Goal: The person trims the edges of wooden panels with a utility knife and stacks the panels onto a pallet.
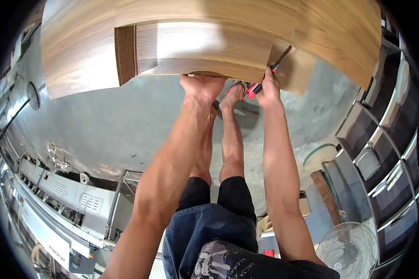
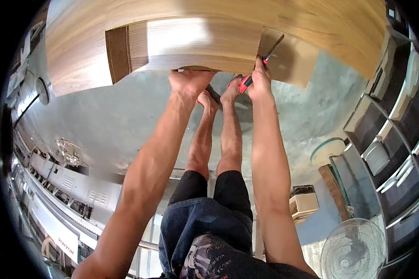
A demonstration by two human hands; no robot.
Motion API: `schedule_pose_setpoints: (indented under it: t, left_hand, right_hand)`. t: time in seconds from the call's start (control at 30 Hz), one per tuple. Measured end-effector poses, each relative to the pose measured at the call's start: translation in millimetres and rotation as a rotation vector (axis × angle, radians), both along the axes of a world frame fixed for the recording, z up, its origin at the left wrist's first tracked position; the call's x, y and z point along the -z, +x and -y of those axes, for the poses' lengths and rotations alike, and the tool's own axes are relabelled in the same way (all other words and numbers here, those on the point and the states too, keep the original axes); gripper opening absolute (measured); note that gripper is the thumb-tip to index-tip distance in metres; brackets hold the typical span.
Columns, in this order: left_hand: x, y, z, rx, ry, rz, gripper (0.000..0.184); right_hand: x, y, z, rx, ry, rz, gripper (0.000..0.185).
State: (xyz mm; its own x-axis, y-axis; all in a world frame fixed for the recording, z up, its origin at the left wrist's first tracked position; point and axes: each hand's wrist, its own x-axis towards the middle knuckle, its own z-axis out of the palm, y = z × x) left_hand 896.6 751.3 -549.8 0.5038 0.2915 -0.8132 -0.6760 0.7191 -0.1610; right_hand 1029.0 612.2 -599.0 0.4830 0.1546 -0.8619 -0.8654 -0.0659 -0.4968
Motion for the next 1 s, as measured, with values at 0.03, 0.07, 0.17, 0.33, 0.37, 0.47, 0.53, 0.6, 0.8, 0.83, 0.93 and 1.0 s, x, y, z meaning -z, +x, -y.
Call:
schedule_pose_setpoints:
  t: [0.03,0.07,0.17,0.33,0.37,0.47,0.53,0.6,0.8,0.83,0.93,1.0]
  left_hand:
    - [-1.7,-1.1,0.0,0.010,0.018,0.015,0.073]
    - [-3.8,-0.6,0.0,0.014,0.021,-0.009,0.075]
    - [-12.5,-0.8,2.3,0.024,-0.037,-0.082,0.078]
    - [-28.5,-33.7,3.2,0.147,-0.070,-0.143,0.087]
    - [-33.7,-43.2,-0.1,0.185,-0.048,-0.159,0.089]
    - [-48.4,-96.5,-13.2,0.482,0.226,-0.139,0.094]
    - [-80.1,-138.1,-16.4,0.714,0.397,-0.276,0.093]
    - [-102.8,-197.8,-2.9,0.965,0.508,-0.497,0.090]
    - [-192.5,-401.8,103.0,0.921,0.476,-0.958,0.056]
    - [-191.9,-445.2,131.5,0.965,0.466,-0.964,0.069]
    - [-243.9,-514.4,211.2,0.853,0.282,-1.123,0.059]
    - [-265.6,-544.1,259.5,0.844,0.207,-1.181,0.058]
  right_hand:
    - [-0.9,-1.4,-0.7,0.008,0.017,-0.002,0.035]
    - [-2.9,-1.9,-0.8,0.021,0.036,0.001,0.036]
    - [-19.8,-1.0,-0.5,-0.016,0.054,-0.008,0.037]
    - [-9.7,-28.7,85.1,0.156,-0.113,-0.020,0.048]
    - [-2.5,-42.4,129.5,0.099,-0.176,-0.007,0.057]
    - [-37.0,-89.8,246.3,-0.273,-0.586,0.089,0.041]
    - [-15.2,-147.4,378.1,-0.601,-0.807,0.443,0.045]
    - [-112.0,-167.7,411.7,-1.016,-0.783,0.062,0.045]
    - [-185.7,-183.9,468.1,-1.592,-0.739,0.082,0.045]
    - [-187.4,-179.4,462.2,-1.592,-0.715,0.112,0.045]
    - [-179.0,-161.6,436.0,-1.552,-0.650,0.266,0.042]
    - [-166.1,-144.5,414.7,-1.492,-0.606,0.439,0.041]
